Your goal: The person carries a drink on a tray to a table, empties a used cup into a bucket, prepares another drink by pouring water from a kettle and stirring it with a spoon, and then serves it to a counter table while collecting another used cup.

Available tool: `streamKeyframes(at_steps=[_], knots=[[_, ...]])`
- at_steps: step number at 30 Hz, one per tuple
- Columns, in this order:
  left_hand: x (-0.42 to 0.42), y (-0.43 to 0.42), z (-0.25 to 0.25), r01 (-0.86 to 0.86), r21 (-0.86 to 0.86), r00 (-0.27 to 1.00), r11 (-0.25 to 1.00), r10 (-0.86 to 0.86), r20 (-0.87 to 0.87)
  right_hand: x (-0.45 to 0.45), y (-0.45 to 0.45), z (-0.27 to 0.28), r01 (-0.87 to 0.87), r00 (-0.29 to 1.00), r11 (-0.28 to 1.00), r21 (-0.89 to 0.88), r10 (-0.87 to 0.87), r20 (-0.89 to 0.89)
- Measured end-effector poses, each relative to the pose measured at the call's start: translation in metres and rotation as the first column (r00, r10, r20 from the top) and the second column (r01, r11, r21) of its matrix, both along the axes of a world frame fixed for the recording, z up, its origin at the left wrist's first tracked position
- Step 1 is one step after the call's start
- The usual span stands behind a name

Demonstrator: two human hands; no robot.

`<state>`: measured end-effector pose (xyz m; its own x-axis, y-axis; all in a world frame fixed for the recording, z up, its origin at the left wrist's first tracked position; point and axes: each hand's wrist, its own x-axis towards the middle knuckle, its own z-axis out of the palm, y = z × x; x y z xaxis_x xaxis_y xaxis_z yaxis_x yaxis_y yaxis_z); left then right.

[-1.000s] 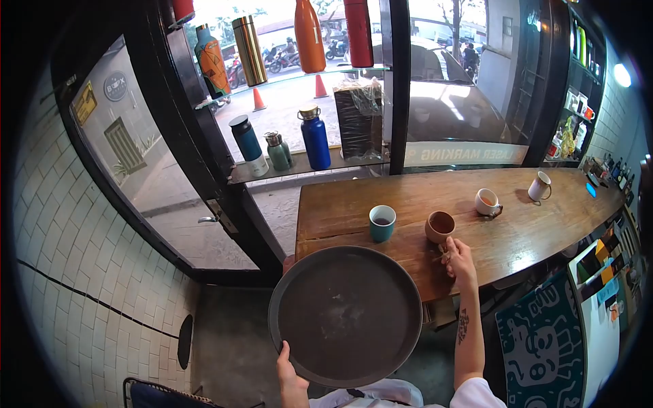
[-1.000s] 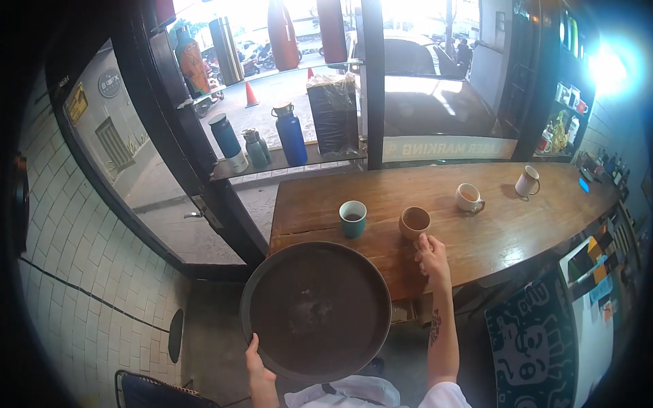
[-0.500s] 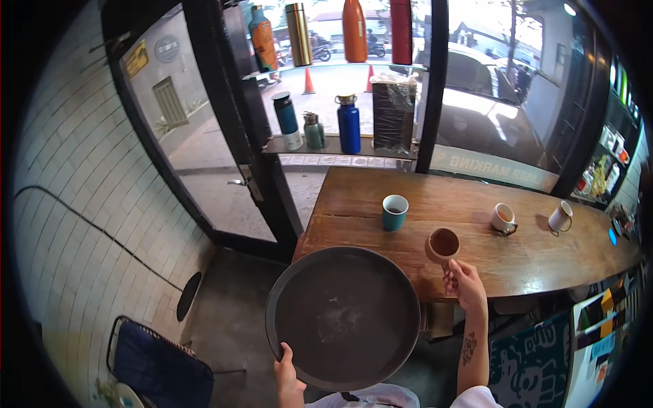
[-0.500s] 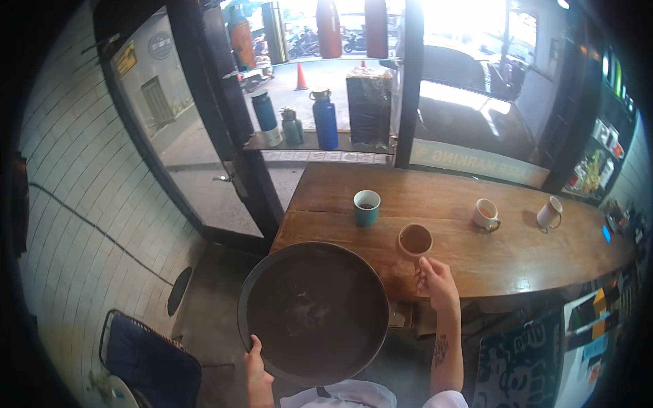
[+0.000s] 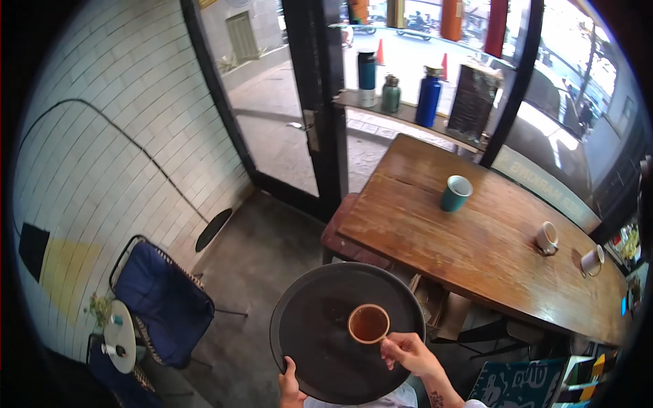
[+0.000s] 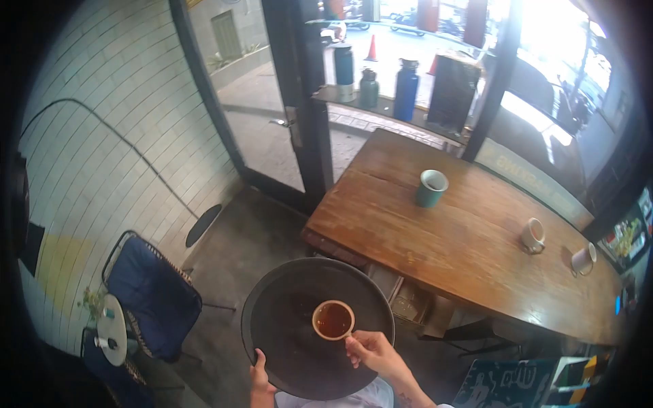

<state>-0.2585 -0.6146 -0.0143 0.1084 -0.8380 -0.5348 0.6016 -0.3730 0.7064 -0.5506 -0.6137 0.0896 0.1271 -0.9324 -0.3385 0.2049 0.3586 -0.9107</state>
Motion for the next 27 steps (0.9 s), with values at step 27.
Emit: streamKeyframes(at_steps=[27], knots=[[0.166,0.057,-0.275,-0.373,0.553,0.928,0.745,0.299,0.222,0.115,-0.19,-0.427,0.326,0.932,0.874,0.359,-0.36,0.031]])
